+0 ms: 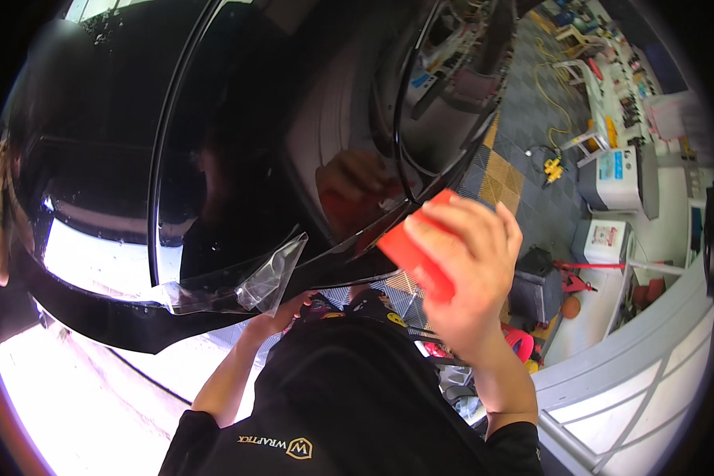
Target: The person applies a transparent protective film to the rear bumper of a black car. They use a red squeegee to smooth the film and a metal blade to trim the edges, working alongside another person who assists with positioning.
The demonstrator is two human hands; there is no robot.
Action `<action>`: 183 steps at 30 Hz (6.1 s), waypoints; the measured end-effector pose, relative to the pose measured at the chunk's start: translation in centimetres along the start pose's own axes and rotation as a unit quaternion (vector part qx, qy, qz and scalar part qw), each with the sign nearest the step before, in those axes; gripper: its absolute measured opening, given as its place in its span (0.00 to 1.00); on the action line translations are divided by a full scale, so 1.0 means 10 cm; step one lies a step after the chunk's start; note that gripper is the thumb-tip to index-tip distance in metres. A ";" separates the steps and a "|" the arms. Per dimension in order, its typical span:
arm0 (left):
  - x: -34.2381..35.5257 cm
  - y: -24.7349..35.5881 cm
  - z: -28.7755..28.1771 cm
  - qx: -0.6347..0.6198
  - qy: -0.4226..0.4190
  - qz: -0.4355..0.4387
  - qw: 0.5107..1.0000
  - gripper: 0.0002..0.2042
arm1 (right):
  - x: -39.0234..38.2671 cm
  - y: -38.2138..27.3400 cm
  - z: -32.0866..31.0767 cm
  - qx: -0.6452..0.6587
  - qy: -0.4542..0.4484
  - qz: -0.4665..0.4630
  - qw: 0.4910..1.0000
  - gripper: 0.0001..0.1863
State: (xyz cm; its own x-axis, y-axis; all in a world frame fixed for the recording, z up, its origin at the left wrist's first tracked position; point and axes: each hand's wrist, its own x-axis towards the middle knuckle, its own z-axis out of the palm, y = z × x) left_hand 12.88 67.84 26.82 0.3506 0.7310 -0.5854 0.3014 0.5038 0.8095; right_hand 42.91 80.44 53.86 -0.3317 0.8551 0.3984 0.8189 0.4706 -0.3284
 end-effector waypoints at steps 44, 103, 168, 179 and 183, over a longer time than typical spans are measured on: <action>-2.16 1.86 -0.95 -0.073 0.253 0.460 0.848 0.41 | 0.46 -0.64 0.23 0.103 -0.102 -0.173 0.974 0.23; -1.30 3.61 -2.41 0.517 0.008 0.431 0.740 0.10 | 0.44 -2.67 0.01 0.228 -0.014 -0.226 0.947 0.17; -3.31 1.70 -4.11 0.258 0.288 0.371 0.844 0.25 | 0.65 -2.62 0.35 -0.092 -0.123 -0.032 0.988 0.22; -2.97 1.41 -4.01 0.061 0.240 0.503 0.828 0.28 | 0.83 -2.88 0.43 -0.079 -0.117 -0.032 0.989 0.23; -3.01 1.25 -4.07 -0.005 0.184 0.508 0.842 0.31 | 0.82 -2.96 0.50 -0.123 -0.179 -0.030 0.976 0.23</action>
State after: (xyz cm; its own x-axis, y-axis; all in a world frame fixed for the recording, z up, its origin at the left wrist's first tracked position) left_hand -29.98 70.90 56.33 0.1234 0.8794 0.4599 0.0033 -0.4638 0.8859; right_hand 13.65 74.64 62.61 -0.4893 0.8691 0.0718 0.8656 0.4941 -0.0812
